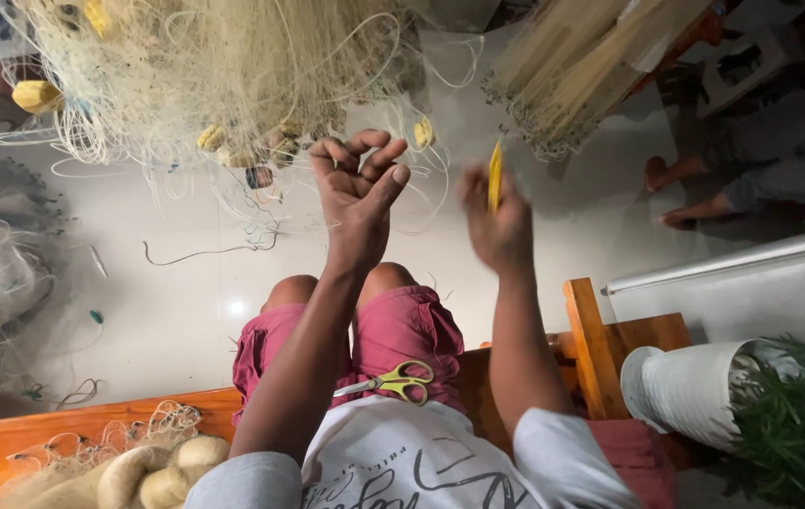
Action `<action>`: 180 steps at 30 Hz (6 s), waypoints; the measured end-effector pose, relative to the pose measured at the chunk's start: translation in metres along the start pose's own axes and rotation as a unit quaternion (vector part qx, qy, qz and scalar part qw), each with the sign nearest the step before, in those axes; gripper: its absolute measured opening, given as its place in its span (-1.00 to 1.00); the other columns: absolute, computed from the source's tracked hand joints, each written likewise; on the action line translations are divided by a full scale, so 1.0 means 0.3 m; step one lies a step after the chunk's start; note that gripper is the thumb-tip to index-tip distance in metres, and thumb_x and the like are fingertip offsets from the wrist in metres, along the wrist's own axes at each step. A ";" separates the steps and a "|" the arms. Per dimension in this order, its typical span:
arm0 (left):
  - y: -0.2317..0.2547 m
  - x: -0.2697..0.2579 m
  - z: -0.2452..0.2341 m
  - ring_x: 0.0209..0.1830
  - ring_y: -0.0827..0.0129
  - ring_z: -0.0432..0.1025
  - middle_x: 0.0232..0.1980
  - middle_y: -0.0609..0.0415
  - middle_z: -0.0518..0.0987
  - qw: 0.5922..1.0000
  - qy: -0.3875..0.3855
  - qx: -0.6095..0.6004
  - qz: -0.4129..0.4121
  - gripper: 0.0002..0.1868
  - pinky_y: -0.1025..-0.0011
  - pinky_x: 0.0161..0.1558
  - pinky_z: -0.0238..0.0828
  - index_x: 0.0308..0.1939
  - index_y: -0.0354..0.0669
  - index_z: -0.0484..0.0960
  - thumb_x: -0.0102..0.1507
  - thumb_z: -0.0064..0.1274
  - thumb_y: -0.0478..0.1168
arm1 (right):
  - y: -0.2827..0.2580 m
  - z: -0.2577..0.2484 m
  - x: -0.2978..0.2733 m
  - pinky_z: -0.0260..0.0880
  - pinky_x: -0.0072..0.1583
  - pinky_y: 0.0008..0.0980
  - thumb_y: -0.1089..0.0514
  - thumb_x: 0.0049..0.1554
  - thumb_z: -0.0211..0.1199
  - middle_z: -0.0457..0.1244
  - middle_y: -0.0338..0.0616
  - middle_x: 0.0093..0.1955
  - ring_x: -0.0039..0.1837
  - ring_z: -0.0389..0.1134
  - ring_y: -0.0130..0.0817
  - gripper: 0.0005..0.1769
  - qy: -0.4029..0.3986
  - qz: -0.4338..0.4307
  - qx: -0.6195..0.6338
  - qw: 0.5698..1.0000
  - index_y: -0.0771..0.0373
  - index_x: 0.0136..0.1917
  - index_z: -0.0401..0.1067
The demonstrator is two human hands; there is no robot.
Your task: Repairing a fishing net by tying knots with a shuttle and trimming excess line with scissors.
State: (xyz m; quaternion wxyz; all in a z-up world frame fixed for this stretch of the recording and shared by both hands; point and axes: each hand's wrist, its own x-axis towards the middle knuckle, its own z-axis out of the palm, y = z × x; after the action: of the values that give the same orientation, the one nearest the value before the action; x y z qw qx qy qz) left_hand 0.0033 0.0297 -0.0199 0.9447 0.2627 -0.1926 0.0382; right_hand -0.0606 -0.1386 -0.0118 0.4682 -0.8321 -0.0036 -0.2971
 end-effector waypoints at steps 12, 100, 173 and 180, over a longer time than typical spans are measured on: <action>0.032 -0.029 0.026 0.00 0.29 0.51 -0.13 -0.10 0.60 0.995 0.076 0.022 0.066 -0.50 0.30 0.11 0.55 -0.14 -0.01 0.15 0.21 0.17 -0.53 | 0.136 0.046 -0.749 0.22 0.14 -0.25 0.07 0.16 0.25 0.33 -0.22 0.07 0.13 0.28 -0.25 -0.83 -0.504 0.216 -0.139 0.825 0.13 -0.04 0.55; 0.151 -0.079 -0.021 -0.55 0.50 0.40 -0.31 -0.12 0.64 0.938 0.124 0.248 0.207 -0.86 0.63 -0.46 0.26 -0.19 -0.18 0.36 0.36 0.04 -0.36 | -0.080 0.053 -0.095 0.32 -0.37 -0.62 0.31 0.02 0.20 0.17 -0.12 -0.56 -0.52 0.29 -0.46 -0.37 -0.375 0.078 0.405 0.830 0.75 0.29 0.21; 0.151 -0.131 -0.080 -0.01 0.16 0.59 0.03 0.04 0.45 0.987 0.139 0.005 0.081 -0.70 0.59 -0.31 0.46 0.10 -0.09 0.36 0.49 -0.35 -0.01 | -0.119 0.075 -0.101 0.26 -0.18 -0.60 0.41 0.02 0.34 0.25 -0.07 -0.37 -0.34 0.16 -0.57 -0.35 -0.216 -0.071 0.240 0.944 0.48 0.36 0.22; 0.128 -0.133 -0.055 -0.10 0.03 0.62 -0.05 0.00 0.42 0.983 0.168 0.023 0.074 -0.67 0.64 -0.47 0.42 0.07 -0.08 0.34 0.48 -0.38 0.04 | -0.190 0.025 -0.052 0.37 -0.24 -0.53 0.36 -0.04 0.45 0.32 -0.04 -0.38 -0.35 0.26 -0.49 -0.32 -0.359 0.006 0.188 0.914 0.42 0.34 0.36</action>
State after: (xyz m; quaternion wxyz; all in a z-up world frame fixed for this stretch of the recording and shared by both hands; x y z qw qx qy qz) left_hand -0.0344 0.0723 -0.0295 0.9518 0.2594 -0.0488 0.1565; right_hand -0.0859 -0.0964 0.0217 0.5851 -0.7792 -0.2227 0.0308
